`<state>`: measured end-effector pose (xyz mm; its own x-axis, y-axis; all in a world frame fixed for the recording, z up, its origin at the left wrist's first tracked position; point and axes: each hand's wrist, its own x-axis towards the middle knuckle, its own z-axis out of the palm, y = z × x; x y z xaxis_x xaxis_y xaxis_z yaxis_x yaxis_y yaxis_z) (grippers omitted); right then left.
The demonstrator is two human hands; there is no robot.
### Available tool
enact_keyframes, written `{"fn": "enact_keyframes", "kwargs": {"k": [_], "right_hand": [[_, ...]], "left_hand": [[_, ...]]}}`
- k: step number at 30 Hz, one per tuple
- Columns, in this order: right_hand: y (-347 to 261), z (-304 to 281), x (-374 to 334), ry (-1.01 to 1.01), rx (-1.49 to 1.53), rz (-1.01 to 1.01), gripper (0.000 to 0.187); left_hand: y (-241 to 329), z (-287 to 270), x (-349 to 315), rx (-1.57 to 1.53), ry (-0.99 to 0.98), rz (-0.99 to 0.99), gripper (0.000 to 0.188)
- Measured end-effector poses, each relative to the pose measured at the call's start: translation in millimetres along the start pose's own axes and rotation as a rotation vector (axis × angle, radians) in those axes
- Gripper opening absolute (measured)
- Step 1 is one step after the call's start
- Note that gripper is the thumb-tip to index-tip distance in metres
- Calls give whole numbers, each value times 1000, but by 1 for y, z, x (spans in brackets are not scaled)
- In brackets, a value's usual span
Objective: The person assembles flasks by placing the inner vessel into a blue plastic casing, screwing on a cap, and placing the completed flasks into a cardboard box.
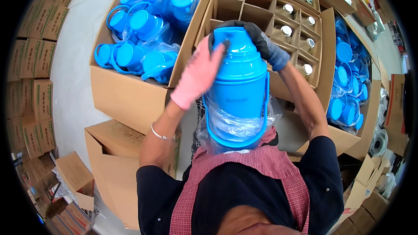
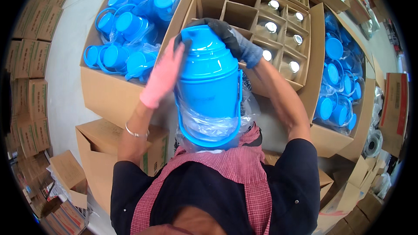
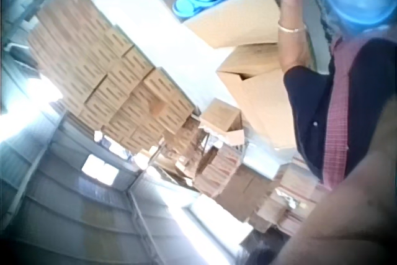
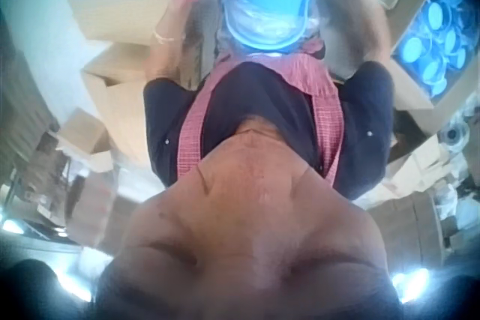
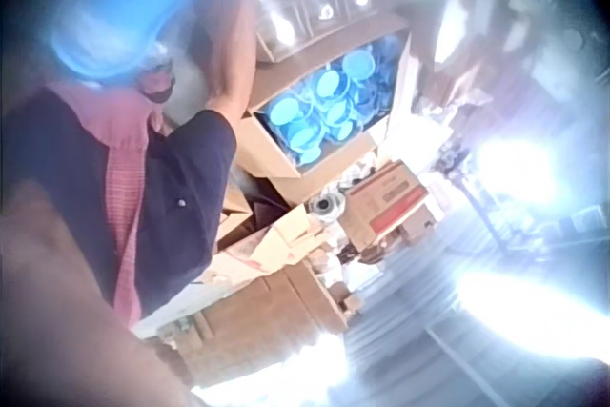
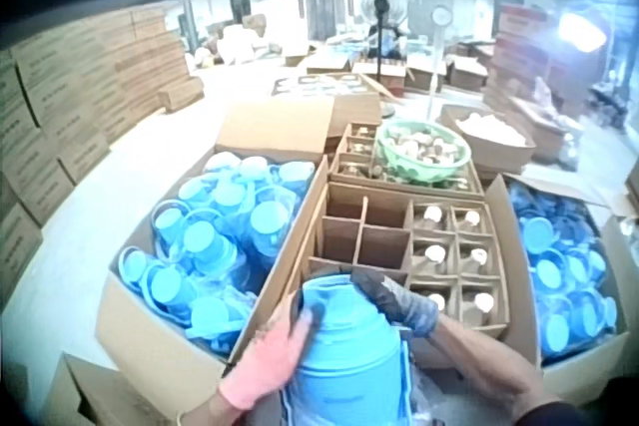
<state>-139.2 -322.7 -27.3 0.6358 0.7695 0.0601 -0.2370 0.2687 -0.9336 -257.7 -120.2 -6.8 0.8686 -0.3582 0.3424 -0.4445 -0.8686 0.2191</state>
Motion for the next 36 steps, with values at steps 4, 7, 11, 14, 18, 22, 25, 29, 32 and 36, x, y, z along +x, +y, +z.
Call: {"fn": "enact_keyframes", "kwargs": {"k": [4,7,11,14,18,22,25,29,32,36], "right_hand": [[-27,29,-5,152,-391,-20,58],[-44,47,-5,243,-748,1,61],[-36,28,-3,209,-841,26,61],[-25,24,-4,280,-748,99,57],[-12,24,-10,128,-618,-101,60],[-6,30,-23,125,12,-18,53],[-5,24,-24,157,-68,-49,53],[-31,37,-18,352,-753,-2,61],[-24,74,-11,569,-1229,-143,68],[-29,61,-24,403,-1070,-262,59]], "left_hand": [[-37,24,3,-1592,-208,-655,49],[-24,36,7,-1553,-148,-652,53],[-10,12,22,-1684,-227,-617,55],[1,1,25,-1562,-189,-684,55],[-9,16,-9,-673,-63,-313,50],[34,-21,11,-482,-250,-591,56],[23,-4,6,-381,-194,-420,63],[-27,6,0,-696,-232,-278,43],[-20,34,-12,-1437,-127,-544,50],[0,22,-16,-838,-124,-398,46]]}}
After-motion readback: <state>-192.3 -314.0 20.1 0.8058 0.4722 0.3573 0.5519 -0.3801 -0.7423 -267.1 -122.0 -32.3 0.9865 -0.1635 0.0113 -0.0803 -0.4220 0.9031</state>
